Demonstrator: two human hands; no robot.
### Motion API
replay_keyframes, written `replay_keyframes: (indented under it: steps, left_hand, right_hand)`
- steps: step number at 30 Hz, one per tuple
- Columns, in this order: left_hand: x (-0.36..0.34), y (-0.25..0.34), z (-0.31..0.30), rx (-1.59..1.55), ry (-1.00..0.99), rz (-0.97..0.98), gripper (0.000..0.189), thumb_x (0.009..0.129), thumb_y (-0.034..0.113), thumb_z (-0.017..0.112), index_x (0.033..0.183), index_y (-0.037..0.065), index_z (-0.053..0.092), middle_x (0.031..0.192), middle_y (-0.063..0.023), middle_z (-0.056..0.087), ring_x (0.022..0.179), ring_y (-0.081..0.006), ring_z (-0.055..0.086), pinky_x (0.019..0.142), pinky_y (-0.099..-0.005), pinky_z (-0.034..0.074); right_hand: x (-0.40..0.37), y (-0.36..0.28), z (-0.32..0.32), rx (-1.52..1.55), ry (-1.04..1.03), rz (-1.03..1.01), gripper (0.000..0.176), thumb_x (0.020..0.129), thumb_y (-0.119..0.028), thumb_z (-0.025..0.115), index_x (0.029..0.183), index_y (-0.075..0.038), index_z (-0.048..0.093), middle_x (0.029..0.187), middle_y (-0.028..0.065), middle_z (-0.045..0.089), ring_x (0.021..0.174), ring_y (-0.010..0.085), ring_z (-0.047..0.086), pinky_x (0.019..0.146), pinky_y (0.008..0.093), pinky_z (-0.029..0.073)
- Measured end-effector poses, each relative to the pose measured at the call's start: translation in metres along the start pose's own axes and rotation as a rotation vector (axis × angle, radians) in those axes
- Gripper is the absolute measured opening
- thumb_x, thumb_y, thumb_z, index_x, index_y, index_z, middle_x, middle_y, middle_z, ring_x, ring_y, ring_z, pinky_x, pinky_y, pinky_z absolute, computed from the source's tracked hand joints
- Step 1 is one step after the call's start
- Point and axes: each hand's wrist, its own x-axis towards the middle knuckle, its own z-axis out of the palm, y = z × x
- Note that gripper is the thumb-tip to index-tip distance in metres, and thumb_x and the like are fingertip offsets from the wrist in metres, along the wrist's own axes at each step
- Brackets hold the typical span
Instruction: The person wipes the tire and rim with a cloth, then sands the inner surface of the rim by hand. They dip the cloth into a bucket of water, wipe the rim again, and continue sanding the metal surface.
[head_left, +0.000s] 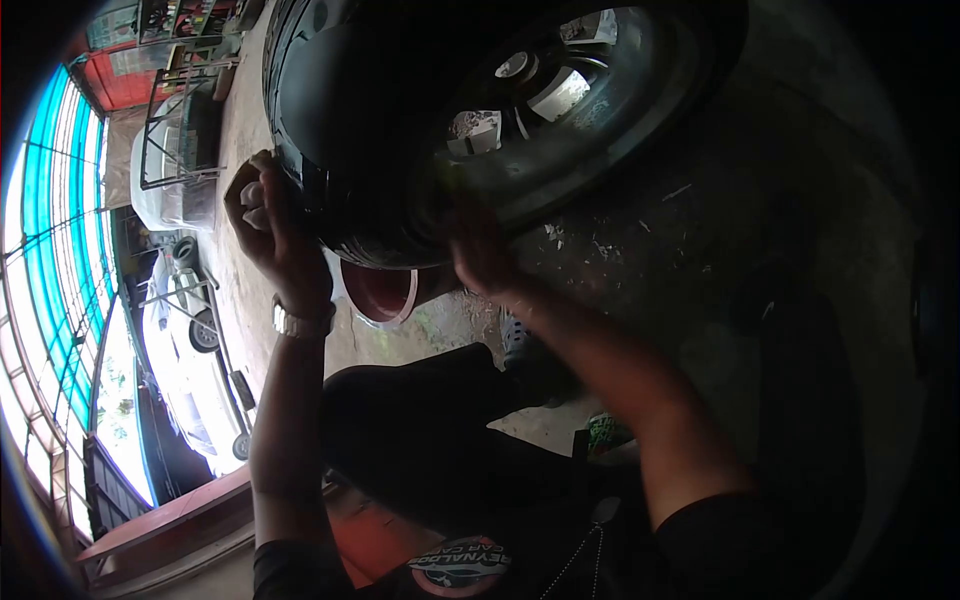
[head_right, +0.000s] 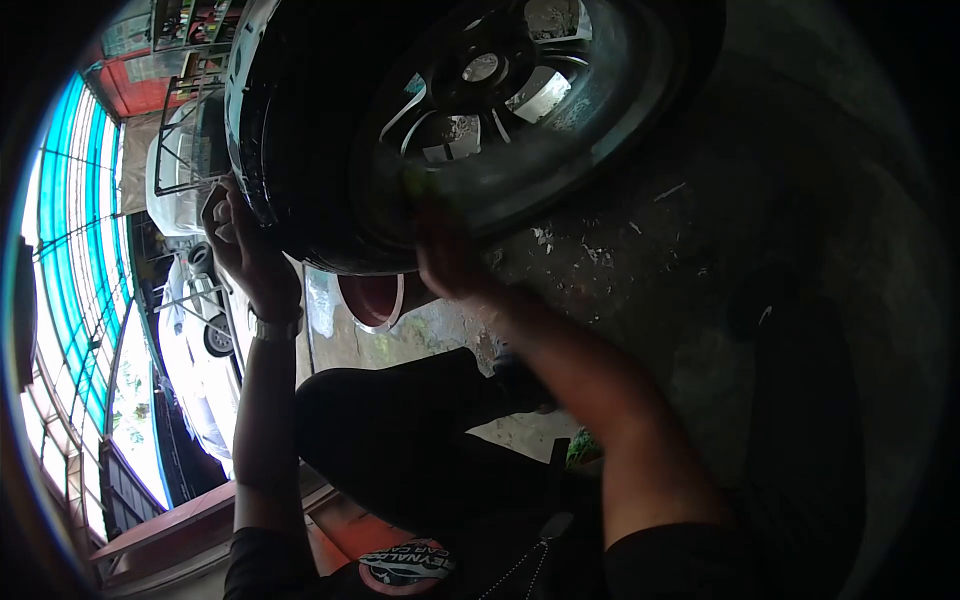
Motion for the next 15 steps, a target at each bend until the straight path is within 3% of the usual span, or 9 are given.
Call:
replay_keyframes:
  steps: [1, 3, 5, 8, 9, 11, 14, 15]
  left_hand:
    - [-0.001, -0.007, 0.004, 0.028, 0.053, 0.046, 0.026, 0.105, 0.019, 0.058, 0.124, 0.003, 0.055, 0.092, -0.0002, 0.061, 0.082, -0.0062, 0.054, 0.072, -0.0223, 0.044]
    - [-0.007, -0.009, 0.007, -0.026, 0.131, -0.030, 0.036, 0.104, 0.023, 0.060, 0.131, -0.001, 0.056, 0.108, -0.0027, 0.054, 0.103, -0.0129, 0.057, 0.097, -0.0303, 0.044]
    - [-0.010, -0.010, 0.011, -0.051, 0.156, -0.011, 0.036, 0.103, 0.025, 0.062, 0.128, -0.001, 0.057, 0.108, -0.0026, 0.055, 0.101, -0.0118, 0.057, 0.094, -0.0290, 0.044]
    - [-0.014, -0.002, 0.012, -0.045, 0.175, -0.031, 0.031, 0.102, 0.024, 0.063, 0.122, 0.000, 0.057, 0.103, -0.0026, 0.058, 0.093, -0.0093, 0.055, 0.085, -0.0262, 0.044]
    - [-0.015, 0.001, 0.013, -0.015, 0.180, -0.036, 0.031, 0.102, 0.022, 0.062, 0.124, 0.002, 0.055, 0.105, -0.0045, 0.060, 0.093, -0.0100, 0.056, 0.085, -0.0265, 0.045]
    - [-0.018, 0.005, 0.015, 0.109, 0.160, 0.051, 0.033, 0.103, 0.021, 0.061, 0.128, 0.002, 0.051, 0.114, -0.0092, 0.062, 0.099, -0.0132, 0.057, 0.090, -0.0302, 0.046]
    - [-0.021, 0.003, 0.019, 0.069, 0.156, 0.050, 0.036, 0.103, 0.021, 0.061, 0.130, 0.001, 0.049, 0.119, -0.0105, 0.060, 0.104, -0.0145, 0.057, 0.093, -0.0323, 0.045]
    - [-0.021, 0.005, 0.020, 0.004, 0.144, 0.007, 0.037, 0.103, 0.021, 0.061, 0.133, 0.003, 0.048, 0.120, -0.0102, 0.059, 0.105, -0.0143, 0.056, 0.092, -0.0319, 0.046]
  right_hand:
    - [-0.002, 0.028, -0.019, -0.098, -0.101, -0.120, 0.049, 0.093, -0.012, 0.052, 0.140, -0.001, 0.049, 0.143, 0.0260, 0.050, 0.137, 0.0404, 0.046, 0.115, 0.0508, 0.034]
    - [0.033, 0.063, -0.103, -0.560, -0.508, -0.132, 0.052, 0.093, -0.014, 0.052, 0.144, -0.003, 0.048, 0.145, 0.0227, 0.049, 0.139, 0.0392, 0.044, 0.115, 0.0509, 0.033]
    - [0.059, 0.117, -0.173, -1.140, -0.359, -0.360, 0.054, 0.093, -0.017, 0.052, 0.145, -0.003, 0.046, 0.148, 0.0202, 0.048, 0.143, 0.0385, 0.040, 0.117, 0.0508, 0.031]
    - [0.045, 0.102, -0.119, -0.942, -0.123, 0.072, 0.052, 0.096, -0.016, 0.047, 0.146, -0.003, 0.044, 0.150, 0.0203, 0.046, 0.145, 0.0372, 0.036, 0.119, 0.0514, 0.026]
    - [0.054, 0.087, -0.078, -0.524, -0.449, 0.725, 0.052, 0.100, -0.018, 0.042, 0.150, -0.003, 0.039, 0.150, 0.0202, 0.047, 0.145, 0.0375, 0.036, 0.120, 0.0531, 0.022]
    - [-0.006, 0.063, 0.013, -0.188, -0.060, 0.121, 0.048, 0.102, -0.021, 0.041, 0.145, -0.002, 0.044, 0.137, 0.0204, 0.056, 0.135, 0.0405, 0.047, 0.115, 0.0560, 0.029]
    - [0.015, 0.037, -0.060, -0.092, -0.320, 0.081, 0.039, 0.099, -0.024, 0.049, 0.130, -0.003, 0.059, 0.142, 0.0228, 0.053, 0.137, 0.0362, 0.045, 0.117, 0.0449, 0.029]
    - [0.052, 0.030, -0.101, -0.536, -0.809, 0.171, 0.037, 0.097, -0.022, 0.050, 0.127, -0.001, 0.059, 0.142, 0.0232, 0.052, 0.135, 0.0365, 0.046, 0.116, 0.0447, 0.032]
